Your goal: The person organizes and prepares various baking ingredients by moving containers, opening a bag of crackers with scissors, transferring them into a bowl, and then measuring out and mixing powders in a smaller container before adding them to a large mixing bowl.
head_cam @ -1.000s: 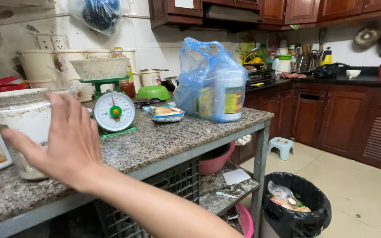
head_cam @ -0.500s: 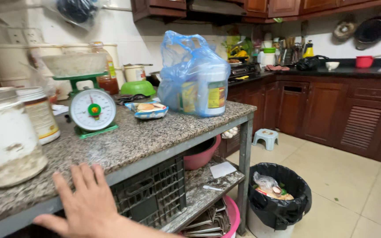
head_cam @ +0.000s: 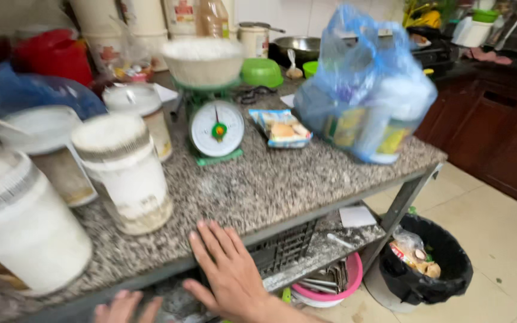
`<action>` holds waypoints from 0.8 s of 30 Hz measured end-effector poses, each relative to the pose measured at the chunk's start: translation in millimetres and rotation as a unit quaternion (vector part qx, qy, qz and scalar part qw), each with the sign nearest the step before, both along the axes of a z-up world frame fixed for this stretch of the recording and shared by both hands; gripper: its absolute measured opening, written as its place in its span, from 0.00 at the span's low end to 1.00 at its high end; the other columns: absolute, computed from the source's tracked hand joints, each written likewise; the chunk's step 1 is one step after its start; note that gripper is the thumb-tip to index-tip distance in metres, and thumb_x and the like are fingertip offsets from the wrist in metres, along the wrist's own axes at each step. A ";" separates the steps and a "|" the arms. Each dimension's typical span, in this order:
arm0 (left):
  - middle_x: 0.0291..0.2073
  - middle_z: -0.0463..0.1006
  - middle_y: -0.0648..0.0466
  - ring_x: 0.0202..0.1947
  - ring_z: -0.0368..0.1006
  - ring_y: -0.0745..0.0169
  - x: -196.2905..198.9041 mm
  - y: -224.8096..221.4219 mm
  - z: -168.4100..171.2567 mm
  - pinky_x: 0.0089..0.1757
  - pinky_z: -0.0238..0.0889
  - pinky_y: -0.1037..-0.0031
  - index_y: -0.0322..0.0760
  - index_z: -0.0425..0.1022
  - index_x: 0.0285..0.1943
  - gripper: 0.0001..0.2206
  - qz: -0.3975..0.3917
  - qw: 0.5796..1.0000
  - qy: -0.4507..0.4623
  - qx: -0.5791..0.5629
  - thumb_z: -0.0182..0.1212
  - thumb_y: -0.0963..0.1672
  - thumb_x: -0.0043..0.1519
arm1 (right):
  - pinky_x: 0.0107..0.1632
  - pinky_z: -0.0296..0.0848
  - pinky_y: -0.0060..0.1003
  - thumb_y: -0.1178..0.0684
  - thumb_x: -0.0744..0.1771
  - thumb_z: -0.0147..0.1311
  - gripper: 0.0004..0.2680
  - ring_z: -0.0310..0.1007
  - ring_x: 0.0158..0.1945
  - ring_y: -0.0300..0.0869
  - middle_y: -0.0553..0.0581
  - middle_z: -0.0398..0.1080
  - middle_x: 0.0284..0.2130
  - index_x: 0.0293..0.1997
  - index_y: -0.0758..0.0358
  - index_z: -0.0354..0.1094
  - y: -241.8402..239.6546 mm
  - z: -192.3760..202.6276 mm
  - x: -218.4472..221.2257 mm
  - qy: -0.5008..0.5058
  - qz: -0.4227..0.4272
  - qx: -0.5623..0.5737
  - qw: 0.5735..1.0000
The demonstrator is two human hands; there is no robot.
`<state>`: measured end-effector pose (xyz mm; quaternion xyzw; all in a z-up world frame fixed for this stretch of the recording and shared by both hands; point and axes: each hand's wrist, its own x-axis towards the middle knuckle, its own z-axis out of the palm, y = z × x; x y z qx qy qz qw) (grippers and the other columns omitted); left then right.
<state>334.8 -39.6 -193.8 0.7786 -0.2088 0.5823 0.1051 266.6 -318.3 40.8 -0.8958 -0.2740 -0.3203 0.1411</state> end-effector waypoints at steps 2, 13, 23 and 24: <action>0.64 0.81 0.54 0.69 0.76 0.44 -39.2 -46.5 46.4 0.65 0.63 0.32 0.67 0.86 0.56 0.19 0.016 0.993 0.117 0.000 0.52 0.62 0.67 | 0.79 0.52 0.64 0.37 0.78 0.45 0.28 0.50 0.85 0.65 0.72 0.54 0.83 0.85 0.70 0.55 -10.0 -3.1 -0.3 0.061 0.026 0.011 0.998; 0.70 0.82 0.55 0.71 0.76 0.52 -148.2 -295.6 320.3 0.67 0.61 0.55 0.49 0.87 0.62 0.18 0.081 0.976 0.162 -0.121 0.47 0.44 0.77 | 0.67 0.71 0.38 0.46 0.64 0.74 0.14 0.73 0.57 0.45 0.57 0.77 0.49 0.49 0.61 0.78 -80.2 149.1 -46.7 -0.173 -0.026 -0.555 0.813; 0.68 0.79 0.40 0.69 0.74 0.32 -93.8 -460.3 191.4 0.66 0.66 0.49 0.44 0.85 0.66 0.25 -0.316 0.887 0.321 -0.099 0.66 0.59 0.71 | 0.62 0.71 0.60 0.28 0.72 0.45 0.26 0.75 0.64 0.60 0.65 0.75 0.68 0.74 0.51 0.66 -392.7 160.0 -79.1 -0.402 0.113 -0.852 -0.316; 0.72 0.77 0.37 0.71 0.72 0.28 -85.2 -492.0 188.1 0.67 0.63 0.46 0.46 0.85 0.68 0.26 -0.343 0.881 0.312 -0.098 0.64 0.60 0.72 | 0.61 0.71 0.58 0.27 0.71 0.44 0.28 0.75 0.64 0.59 0.64 0.75 0.69 0.79 0.50 0.65 -428.3 167.0 -84.0 -0.396 0.137 -0.844 -0.334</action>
